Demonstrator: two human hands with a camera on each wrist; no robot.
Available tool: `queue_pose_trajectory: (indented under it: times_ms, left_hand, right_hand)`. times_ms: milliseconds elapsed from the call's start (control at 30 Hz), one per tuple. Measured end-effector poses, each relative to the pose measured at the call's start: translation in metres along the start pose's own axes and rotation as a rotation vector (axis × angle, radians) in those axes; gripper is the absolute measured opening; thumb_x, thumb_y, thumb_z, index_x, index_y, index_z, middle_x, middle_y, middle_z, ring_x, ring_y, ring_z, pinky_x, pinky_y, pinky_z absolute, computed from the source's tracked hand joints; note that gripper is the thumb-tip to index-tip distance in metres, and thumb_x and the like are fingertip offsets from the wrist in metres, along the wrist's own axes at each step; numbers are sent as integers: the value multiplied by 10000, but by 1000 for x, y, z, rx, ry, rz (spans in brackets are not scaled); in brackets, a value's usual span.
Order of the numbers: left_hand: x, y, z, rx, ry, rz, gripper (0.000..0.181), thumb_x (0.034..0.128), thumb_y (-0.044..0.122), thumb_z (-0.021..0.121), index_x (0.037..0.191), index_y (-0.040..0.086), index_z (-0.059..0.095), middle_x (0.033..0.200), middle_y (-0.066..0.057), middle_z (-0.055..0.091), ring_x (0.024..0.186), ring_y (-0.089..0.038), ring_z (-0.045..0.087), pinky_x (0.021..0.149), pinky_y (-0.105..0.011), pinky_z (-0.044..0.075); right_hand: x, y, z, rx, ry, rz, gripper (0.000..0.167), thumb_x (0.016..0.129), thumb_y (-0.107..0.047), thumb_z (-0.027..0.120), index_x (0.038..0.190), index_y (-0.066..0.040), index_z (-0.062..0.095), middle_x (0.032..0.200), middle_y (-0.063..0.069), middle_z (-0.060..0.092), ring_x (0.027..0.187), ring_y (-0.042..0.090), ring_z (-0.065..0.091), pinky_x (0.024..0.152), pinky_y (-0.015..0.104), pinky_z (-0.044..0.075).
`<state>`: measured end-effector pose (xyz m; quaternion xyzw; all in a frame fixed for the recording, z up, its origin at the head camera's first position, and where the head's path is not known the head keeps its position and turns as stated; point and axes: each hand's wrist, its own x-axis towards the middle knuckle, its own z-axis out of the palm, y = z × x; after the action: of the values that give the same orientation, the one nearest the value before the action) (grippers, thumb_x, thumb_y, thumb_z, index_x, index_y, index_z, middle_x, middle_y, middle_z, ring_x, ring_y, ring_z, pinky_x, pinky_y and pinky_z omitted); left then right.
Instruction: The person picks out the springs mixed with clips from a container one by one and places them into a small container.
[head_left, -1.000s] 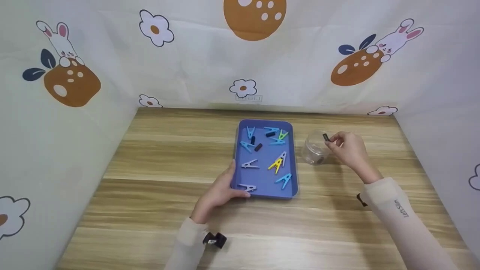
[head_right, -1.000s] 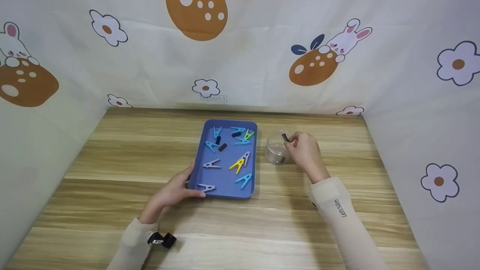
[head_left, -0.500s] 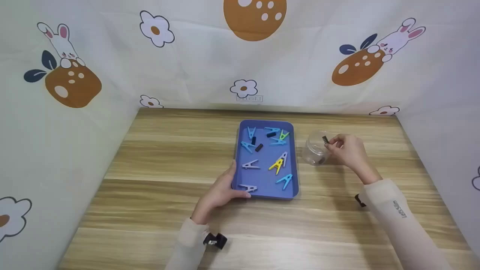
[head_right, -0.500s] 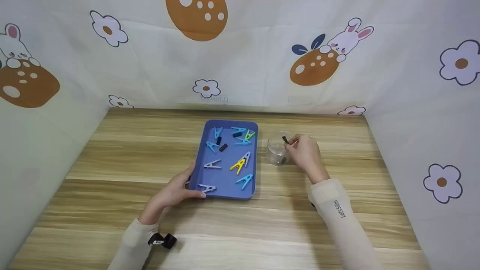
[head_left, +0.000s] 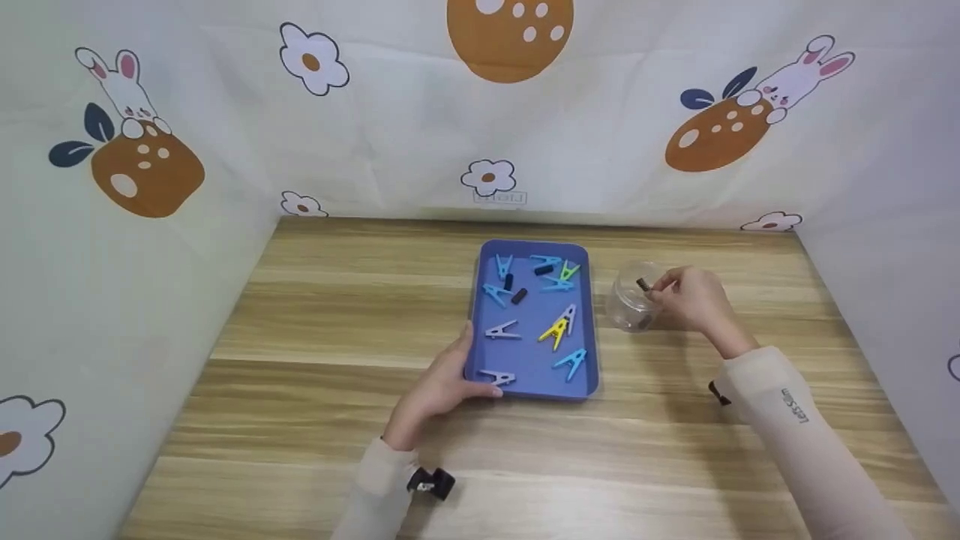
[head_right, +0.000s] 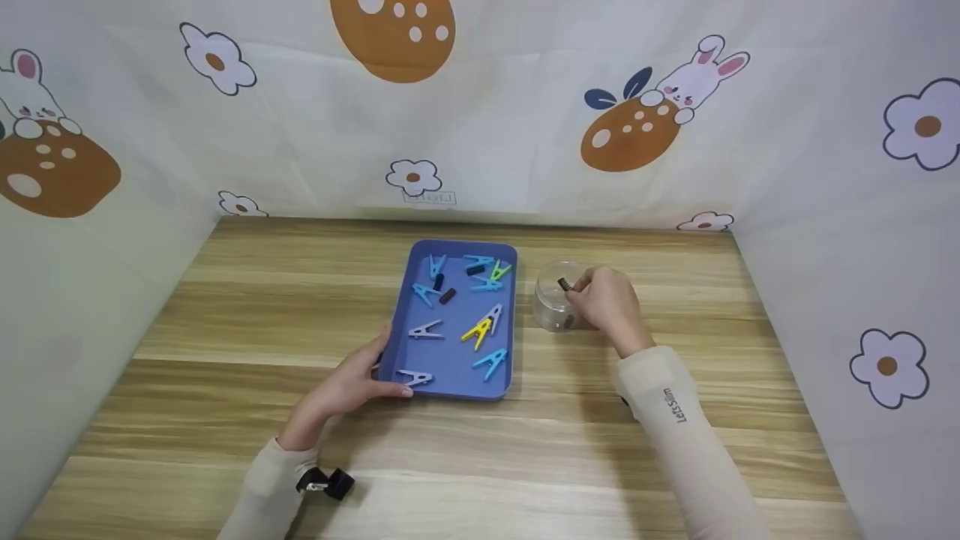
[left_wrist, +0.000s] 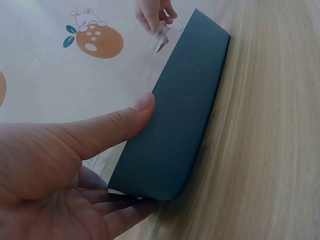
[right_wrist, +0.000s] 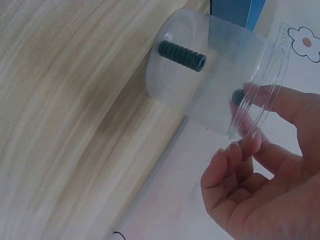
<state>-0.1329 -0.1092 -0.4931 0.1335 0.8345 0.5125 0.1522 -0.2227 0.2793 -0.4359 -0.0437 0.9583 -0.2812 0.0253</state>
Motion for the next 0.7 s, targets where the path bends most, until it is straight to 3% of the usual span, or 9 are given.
queue_pose_trajectory:
  times_ms: [300, 500, 700]
  left_hand:
    - [0, -1, 1, 3, -1, 1, 1165, 846, 113, 876, 1630, -118, 45, 1701, -342, 100, 1586, -487, 162, 1314, -559, 139]
    - [-1, -1, 0, 6, 1, 9, 1166, 846, 104, 875, 1623, -137, 39, 1691, -364, 114, 1571, -507, 189, 1304, -583, 160]
    - [0, -2, 0, -2, 8, 3, 1163, 842, 96, 878, 1622, -137, 47, 1692, -357, 109, 1577, -501, 174, 1308, -573, 150]
  right_hand:
    - [-1, -2, -2, -6, -14, 12, 219, 930, -147, 741, 963, 68, 771, 690, 32, 621, 665, 171, 513, 610, 318, 405]
    - [-1, -1, -2, 5, -11, -11, 229, 954, -146, 719, 1012, 70, 766, 632, -4, 587, 578, 123, 467, 546, 293, 381]
    - [-3, 0, -3, 17, 16, -28, 237, 959, -153, 726, 1036, 70, 751, 701, 41, 620, 592, 131, 473, 559, 301, 391]
